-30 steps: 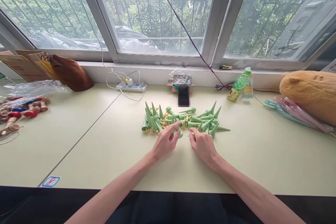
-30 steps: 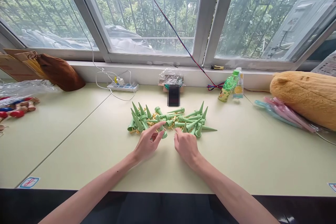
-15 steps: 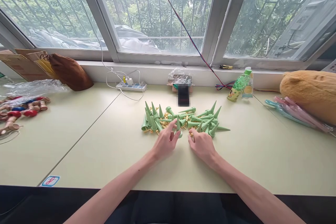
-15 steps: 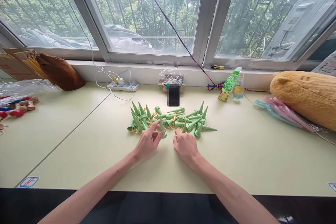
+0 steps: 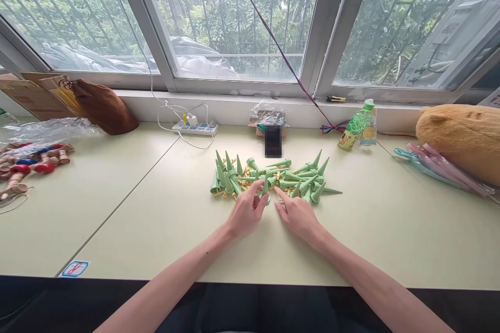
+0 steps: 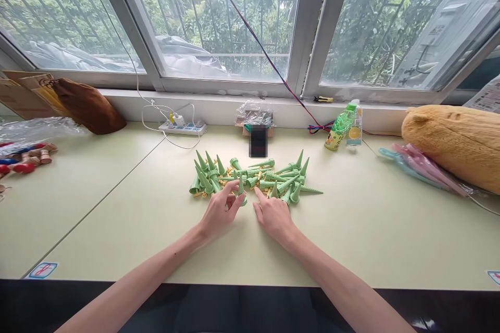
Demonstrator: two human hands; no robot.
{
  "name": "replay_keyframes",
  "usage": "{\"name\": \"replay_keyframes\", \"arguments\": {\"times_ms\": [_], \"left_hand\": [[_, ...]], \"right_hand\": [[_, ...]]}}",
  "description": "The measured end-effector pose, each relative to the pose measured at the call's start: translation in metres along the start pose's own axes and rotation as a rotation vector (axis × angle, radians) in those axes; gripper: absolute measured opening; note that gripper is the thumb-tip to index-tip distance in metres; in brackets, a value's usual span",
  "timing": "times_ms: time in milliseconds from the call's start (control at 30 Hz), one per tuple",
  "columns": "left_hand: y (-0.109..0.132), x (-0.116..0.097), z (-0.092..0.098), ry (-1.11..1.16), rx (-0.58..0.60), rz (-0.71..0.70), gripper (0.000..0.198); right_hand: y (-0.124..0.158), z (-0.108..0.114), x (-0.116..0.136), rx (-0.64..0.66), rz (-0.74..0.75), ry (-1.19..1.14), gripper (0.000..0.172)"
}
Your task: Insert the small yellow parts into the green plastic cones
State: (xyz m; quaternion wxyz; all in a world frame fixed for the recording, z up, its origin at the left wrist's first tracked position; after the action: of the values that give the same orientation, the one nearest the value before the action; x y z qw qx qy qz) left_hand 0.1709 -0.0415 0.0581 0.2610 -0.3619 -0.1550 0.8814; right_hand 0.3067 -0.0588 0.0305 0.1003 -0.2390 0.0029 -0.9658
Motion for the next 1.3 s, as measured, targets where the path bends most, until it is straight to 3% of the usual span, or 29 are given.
{"name": "replay_keyframes", "arguments": {"times_ms": [400, 1300], "left_hand": [[0.0024, 0.0000, -0.0026, -0.050, 0.013, 0.019, 0.025], [0.0002, 0.0008, -0.0017, 0.044, 0.025, 0.052, 0.023]], "right_hand": [[-0.0035, -0.0009, 0.0031, 0.030, 0.001, 0.038, 0.052], [-0.0017, -0.0021, 0.0033, -0.035, 0.065, -0.154, 0.021]]}}
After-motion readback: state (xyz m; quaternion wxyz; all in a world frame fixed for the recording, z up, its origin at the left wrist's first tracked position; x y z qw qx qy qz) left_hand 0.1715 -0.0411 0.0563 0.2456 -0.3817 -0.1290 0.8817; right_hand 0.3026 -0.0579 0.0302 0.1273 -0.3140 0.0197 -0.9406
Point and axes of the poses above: each hand's wrist, its own y-axis away from the middle knuckle, its own z-axis out of the back of the hand, x = y × z, the point moved 8 cm from there along -y, towards the middle knuckle, and after that the axes turned 13 degrees about -y, right-handed, at the moved point
